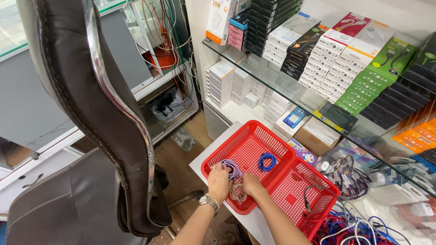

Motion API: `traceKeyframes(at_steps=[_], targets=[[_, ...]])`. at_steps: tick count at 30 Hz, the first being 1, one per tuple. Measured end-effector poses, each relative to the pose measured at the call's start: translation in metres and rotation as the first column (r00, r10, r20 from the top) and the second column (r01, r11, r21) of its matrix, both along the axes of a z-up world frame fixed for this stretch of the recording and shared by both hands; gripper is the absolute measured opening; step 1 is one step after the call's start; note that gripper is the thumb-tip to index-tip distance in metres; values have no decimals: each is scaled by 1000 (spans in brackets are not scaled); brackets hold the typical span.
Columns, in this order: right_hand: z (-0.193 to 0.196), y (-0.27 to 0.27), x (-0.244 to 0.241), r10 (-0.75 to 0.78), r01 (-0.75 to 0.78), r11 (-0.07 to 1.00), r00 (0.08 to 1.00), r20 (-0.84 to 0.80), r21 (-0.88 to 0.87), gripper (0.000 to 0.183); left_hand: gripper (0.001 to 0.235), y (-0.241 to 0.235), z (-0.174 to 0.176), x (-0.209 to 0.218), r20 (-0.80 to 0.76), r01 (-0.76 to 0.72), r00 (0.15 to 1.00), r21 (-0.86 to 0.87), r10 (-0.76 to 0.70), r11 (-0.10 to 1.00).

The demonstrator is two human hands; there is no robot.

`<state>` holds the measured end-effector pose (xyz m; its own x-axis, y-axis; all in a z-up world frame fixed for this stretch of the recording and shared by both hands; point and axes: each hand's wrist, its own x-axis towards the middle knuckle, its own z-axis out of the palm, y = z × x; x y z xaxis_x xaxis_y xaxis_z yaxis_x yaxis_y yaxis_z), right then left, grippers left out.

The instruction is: The person repeatedly picks tangled cables from a pile on a counter, untangles and coils each one by hand, and places the coiled cables into a red plastic basket. The person handles cables of various colors including purple, black, blue, and white throughout the clip.

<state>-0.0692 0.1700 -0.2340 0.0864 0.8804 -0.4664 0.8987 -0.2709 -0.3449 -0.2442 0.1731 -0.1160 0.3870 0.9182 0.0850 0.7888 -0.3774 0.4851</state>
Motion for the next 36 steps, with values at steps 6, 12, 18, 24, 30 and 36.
traceKeyframes(at_steps=[6,12,18,24,30,36], targets=[[7,-2,-6,-50,47,998,997,66,41,42,20,7,6,-6,38,-29,999,-65,31,997],[72,3,9,-301,367,929,830,-469,53,43,20,6,62,-9,428,-93,893,-124,137,988],[131,2,16,-494,447,777,-3,-870,-443,49,31,-34,105,-1,512,120,854,-16,-95,993],[155,0,19,-420,462,818,72,-905,-343,35,42,-60,108,-5,454,350,808,144,-376,926],[208,-12,44,-270,479,872,293,-917,-104,32,30,-37,102,-12,598,-212,758,-155,262,965],[247,-27,62,-168,417,909,370,-914,2,31,32,6,95,14,664,124,743,-260,84,958]])
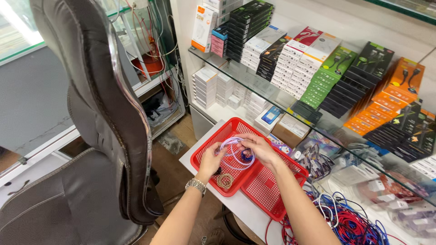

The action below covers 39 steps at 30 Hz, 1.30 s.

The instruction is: The person repeatedly picks tangled cables from a pile on a counter, untangles and coils each one by hand, and places the coiled cables into a red plastic basket. The person handles cables of various colors including purple, black, blue, and white throughout the clip.

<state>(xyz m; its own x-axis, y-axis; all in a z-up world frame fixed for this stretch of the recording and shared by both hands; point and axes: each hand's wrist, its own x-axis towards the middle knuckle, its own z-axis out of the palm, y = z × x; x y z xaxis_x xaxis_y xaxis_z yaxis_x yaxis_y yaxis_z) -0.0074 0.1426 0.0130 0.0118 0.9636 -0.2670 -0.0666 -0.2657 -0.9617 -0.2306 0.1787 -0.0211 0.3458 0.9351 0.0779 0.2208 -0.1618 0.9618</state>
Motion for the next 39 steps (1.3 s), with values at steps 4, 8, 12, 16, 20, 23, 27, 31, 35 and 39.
traceKeyframes(at_steps=[4,8,12,16,20,23,27,31,35,39], targets=[[0,-10,34,-206,195,978,937,281,69,27,30,10,-3,5,27,80,997,-229,-76,970],[-6,-16,60,-277,252,960,913,300,119,24,27,18,1,0,208,188,973,-443,-104,876],[-2,-24,54,-444,261,882,739,507,391,22,26,16,3,8,402,241,915,-611,33,754],[19,-32,31,-218,122,965,866,450,231,25,27,13,9,22,517,324,854,-615,57,719],[24,-38,-2,-53,-38,985,860,508,167,31,32,9,11,35,603,401,797,-564,29,722],[15,-38,-10,-29,-27,992,902,430,124,22,41,8,6,41,571,427,815,-479,-97,767],[0,-26,29,-408,402,912,866,287,81,18,48,14,-14,26,206,202,971,-440,-120,875],[-16,-31,89,-691,706,699,708,-149,115,18,38,18,-44,7,90,-64,990,-405,110,912],[-28,-40,110,-649,737,666,647,-400,112,19,28,22,-63,1,185,-183,936,-474,300,861],[-17,-43,92,-599,679,734,643,-478,-5,19,34,24,-59,13,166,-117,966,-393,196,912]])
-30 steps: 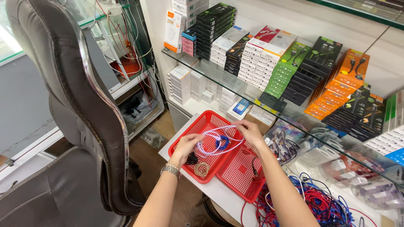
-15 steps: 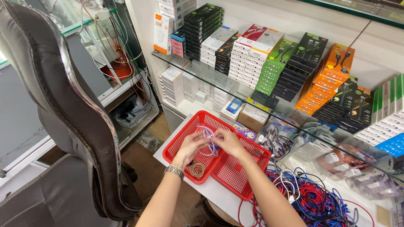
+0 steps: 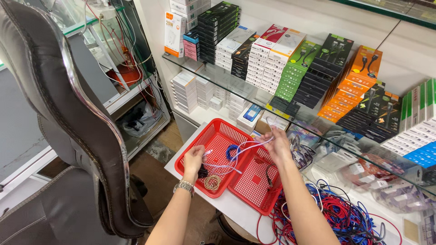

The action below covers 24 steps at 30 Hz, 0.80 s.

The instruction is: The person repeatedly picks tangled cables from a pile on a counter, untangles and coils each one by hand, and places the coiled cables into a red plastic basket. The person handles cables of various colors including purple, black, blue, and white throughout the clip.

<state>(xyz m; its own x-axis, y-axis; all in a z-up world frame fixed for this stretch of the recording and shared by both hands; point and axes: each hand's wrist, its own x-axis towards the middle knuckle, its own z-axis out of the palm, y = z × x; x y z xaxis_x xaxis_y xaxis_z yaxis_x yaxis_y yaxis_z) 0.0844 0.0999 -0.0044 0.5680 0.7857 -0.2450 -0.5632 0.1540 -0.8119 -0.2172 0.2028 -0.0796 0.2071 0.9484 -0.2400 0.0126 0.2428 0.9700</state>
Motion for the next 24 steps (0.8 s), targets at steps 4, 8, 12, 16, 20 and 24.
traceKeyframes(at_steps=[4,8,12,16,20,24], targets=[[21,1,-34,49,-42,998,976,-213,37,19,45,-13,10,23,-517,399,854,572,-63,717],[32,12,-39,106,-79,991,953,-285,104,15,39,-36,18,50,-660,666,680,372,-320,647],[21,15,7,-62,176,954,907,-416,242,14,36,-32,31,30,-340,636,695,-121,-634,762],[-4,-11,28,-61,74,985,994,88,-154,29,32,-13,49,-7,137,392,919,-246,-369,886],[-10,-36,-17,539,272,679,445,715,-682,72,35,-9,69,-6,275,363,909,-156,-313,919],[2,-17,-70,464,161,877,-31,886,-453,69,34,-11,88,14,54,415,910,-64,-412,908]])
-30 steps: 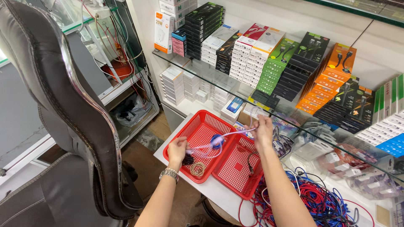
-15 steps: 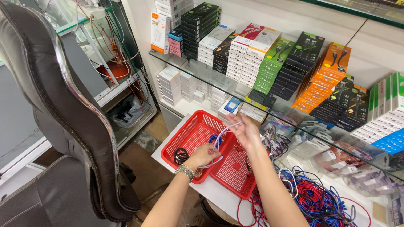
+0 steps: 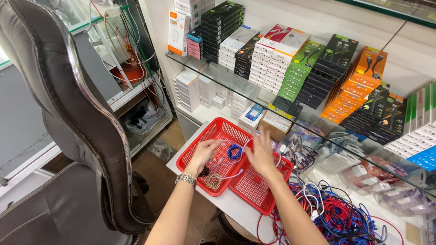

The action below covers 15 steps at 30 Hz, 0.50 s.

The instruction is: The person repeatedly picks tangled cables from a pile on a counter, untangles and coils each one by hand, and places the coiled cables into a red plastic basket. The person handles cables of various colors including purple, black, blue, and white throughout the clip.

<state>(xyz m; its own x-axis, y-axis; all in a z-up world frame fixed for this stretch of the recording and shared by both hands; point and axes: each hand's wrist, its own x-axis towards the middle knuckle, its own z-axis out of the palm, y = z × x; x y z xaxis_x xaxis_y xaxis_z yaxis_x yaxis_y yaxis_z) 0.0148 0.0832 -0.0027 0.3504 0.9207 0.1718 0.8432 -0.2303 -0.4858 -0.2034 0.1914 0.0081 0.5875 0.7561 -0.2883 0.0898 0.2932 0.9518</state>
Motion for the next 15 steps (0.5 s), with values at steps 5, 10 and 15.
traceKeyframes(at_steps=[5,10,15], targets=[[10,22,-13,293,-399,916,722,-626,-31,31,34,-2,9,-5,78,29,997,-19,-27,999],[26,26,13,116,-38,989,788,-604,141,29,39,-14,-10,-26,171,56,985,-232,-15,971],[26,18,-1,-106,132,987,961,-255,90,31,27,-26,-14,-10,651,141,719,-480,244,866]])
